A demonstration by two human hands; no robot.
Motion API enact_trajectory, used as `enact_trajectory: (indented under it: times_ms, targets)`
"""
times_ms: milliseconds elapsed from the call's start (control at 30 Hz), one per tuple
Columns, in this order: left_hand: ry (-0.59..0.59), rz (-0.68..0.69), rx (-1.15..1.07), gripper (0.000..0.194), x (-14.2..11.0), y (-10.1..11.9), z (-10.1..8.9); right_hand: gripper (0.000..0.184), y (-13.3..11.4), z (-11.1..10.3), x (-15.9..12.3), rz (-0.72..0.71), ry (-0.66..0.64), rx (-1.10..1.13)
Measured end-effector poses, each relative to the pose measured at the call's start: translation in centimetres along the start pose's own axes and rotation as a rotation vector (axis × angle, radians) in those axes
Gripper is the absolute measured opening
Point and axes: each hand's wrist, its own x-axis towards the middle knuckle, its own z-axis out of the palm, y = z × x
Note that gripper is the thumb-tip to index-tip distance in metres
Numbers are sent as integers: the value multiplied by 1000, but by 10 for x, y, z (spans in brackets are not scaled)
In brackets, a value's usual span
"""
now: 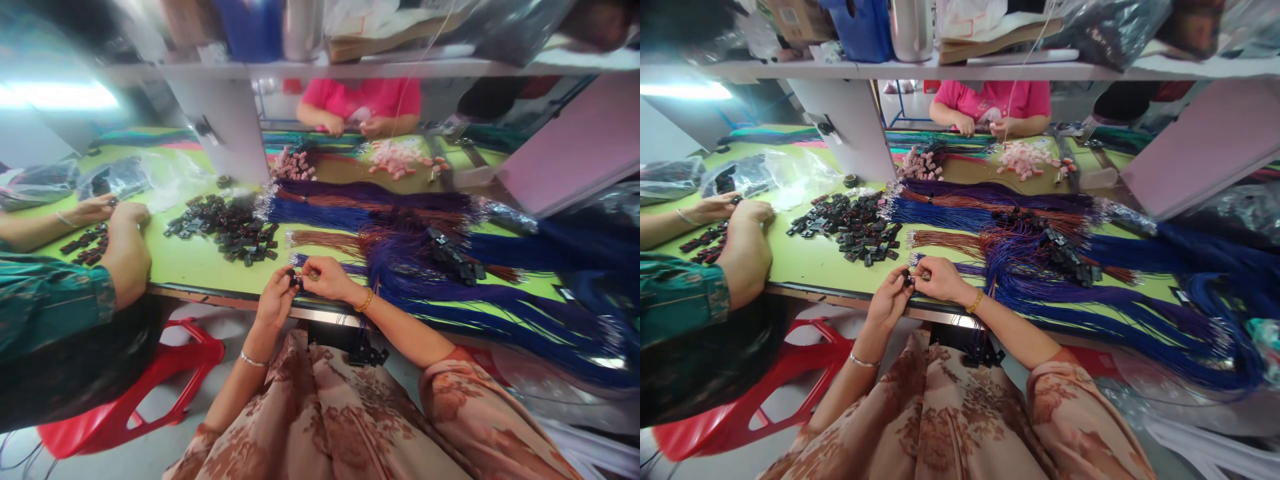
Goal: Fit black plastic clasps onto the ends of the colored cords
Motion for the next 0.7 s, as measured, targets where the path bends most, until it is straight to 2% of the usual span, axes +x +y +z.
enact_trajectory:
  times_ms: [333,533,700]
  targets:
    - [6,33,81,29,-1,0,-4,6,-1,3,-1,-58,1,-69]
    - [31,40,117,33,-2,-4,2,5,-1,5,-3,-159,19,-82]
    - [66,57,122,33,-1,-5,6,9,2,2,-3,-167,-14,-76]
